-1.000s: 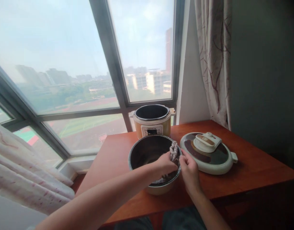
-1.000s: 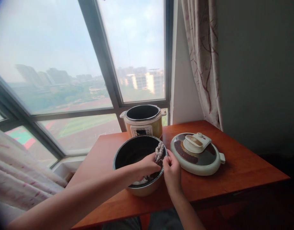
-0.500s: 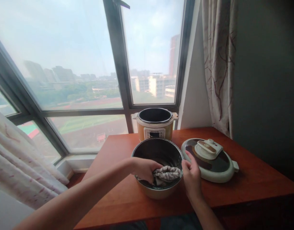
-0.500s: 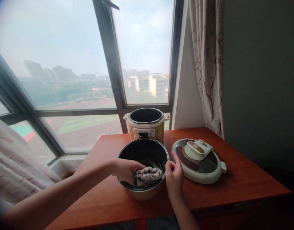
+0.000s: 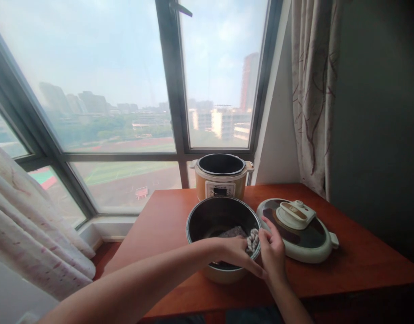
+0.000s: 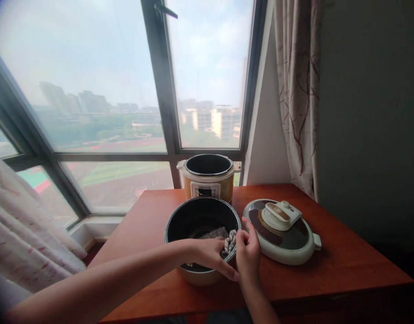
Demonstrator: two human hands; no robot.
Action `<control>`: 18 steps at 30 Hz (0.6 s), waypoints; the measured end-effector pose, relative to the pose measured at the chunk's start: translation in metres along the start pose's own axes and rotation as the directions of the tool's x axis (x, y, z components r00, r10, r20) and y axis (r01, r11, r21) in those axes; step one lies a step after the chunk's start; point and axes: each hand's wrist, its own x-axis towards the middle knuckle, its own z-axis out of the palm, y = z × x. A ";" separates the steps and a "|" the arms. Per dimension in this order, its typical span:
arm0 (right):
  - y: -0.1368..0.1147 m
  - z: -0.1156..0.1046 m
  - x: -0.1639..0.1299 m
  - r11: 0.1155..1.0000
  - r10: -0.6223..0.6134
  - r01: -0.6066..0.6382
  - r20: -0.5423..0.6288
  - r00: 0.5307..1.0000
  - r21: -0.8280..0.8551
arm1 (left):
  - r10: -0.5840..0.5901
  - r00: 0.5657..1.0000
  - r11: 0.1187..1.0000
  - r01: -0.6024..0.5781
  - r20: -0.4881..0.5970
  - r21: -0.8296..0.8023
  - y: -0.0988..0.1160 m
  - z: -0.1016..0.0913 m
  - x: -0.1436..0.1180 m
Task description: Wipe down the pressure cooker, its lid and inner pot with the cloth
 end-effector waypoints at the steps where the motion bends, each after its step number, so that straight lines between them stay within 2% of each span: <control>1: -0.001 0.000 0.000 1.000 0.002 -0.002 0.003 1.000 0.008 | -0.019 1.000 0.999 0.019 -0.005 0.026 0.000 0.000 0.001; 3: -0.003 0.001 -0.001 1.000 -0.003 0.003 0.000 1.000 0.007 | -0.085 0.996 0.996 0.084 0.040 0.043 0.001 -0.001 0.000; 5: -0.004 0.000 -0.001 1.000 -0.006 0.006 -0.002 1.000 -0.003 | -0.101 0.991 0.995 0.099 0.089 0.019 0.005 -0.002 -0.003; 10: 0.000 -0.001 0.000 1.000 0.013 -0.013 0.006 1.000 0.019 | -0.048 0.994 0.999 0.048 0.095 -0.001 0.012 -0.010 -0.012; 15: 0.002 -0.002 0.001 0.998 0.016 -0.018 0.037 0.999 0.062 | -0.163 0.981 0.946 0.185 0.103 -0.266 0.004 -0.027 -0.019; 18: 0.001 -0.002 0.002 0.998 0.026 -0.028 0.033 0.999 0.063 | -0.195 0.975 0.917 0.219 0.104 -0.332 -0.008 -0.031 -0.017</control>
